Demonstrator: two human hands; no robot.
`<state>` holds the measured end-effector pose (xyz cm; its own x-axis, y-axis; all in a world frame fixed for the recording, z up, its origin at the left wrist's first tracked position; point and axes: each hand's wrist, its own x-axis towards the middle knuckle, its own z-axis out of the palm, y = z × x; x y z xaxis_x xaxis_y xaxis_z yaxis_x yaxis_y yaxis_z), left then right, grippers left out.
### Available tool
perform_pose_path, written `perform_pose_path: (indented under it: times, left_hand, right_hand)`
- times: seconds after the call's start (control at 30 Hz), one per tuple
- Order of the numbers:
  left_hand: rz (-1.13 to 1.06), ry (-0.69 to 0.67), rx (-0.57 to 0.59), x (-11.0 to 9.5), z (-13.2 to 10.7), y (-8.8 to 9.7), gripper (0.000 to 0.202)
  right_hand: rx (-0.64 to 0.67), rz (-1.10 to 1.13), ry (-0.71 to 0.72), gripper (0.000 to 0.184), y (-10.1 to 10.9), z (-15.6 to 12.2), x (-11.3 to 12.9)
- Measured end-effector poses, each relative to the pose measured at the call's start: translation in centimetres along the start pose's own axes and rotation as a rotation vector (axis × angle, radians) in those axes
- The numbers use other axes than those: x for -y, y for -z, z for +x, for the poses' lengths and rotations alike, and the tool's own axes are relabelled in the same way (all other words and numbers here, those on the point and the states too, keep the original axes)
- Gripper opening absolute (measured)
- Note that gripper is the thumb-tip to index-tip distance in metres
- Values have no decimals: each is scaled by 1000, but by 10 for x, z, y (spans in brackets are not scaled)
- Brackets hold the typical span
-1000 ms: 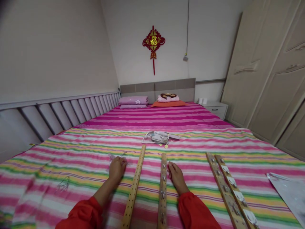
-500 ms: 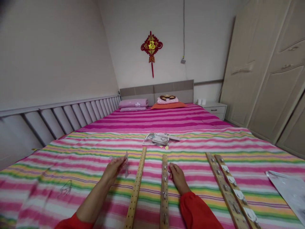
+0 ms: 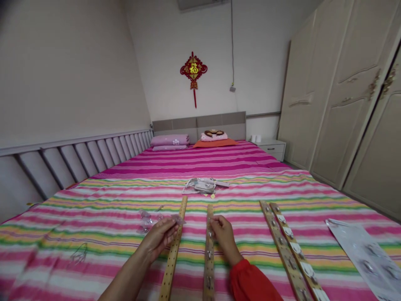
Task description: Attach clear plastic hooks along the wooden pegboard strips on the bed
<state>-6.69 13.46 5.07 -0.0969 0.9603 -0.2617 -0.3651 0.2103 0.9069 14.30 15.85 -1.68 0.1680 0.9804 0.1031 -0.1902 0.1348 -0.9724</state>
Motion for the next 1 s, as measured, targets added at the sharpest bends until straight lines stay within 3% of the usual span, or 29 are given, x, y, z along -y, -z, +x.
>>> perform_pose_path:
  times: [0.2, 0.37, 0.47, 0.63, 0.87, 1.0]
  left_hand:
    - [53, -52, 59, 7, -7, -20, 26]
    - [144, -69, 37, 14, -14, -30, 33]
    - [213, -211, 57, 15, -19, -37, 30]
    - [338, -450, 130, 20, -25, -49, 20]
    - [402, -462, 246, 32, -22, -59, 23]
    - [454, -492, 187, 36, -7, -59, 27]
  right_hand:
    - [39, -121, 196, 31, -26, -37, 37]
    - [102, -296, 394, 22, -27, -53, 44]
    - [79, -333, 451, 16, -26, -58, 45]
    - [14, -215, 323, 24, -25, -58, 37]
    - [-6, 3, 135, 35, -12, -46, 32]
    - [-9, 88, 21, 39, -2, -35, 28]
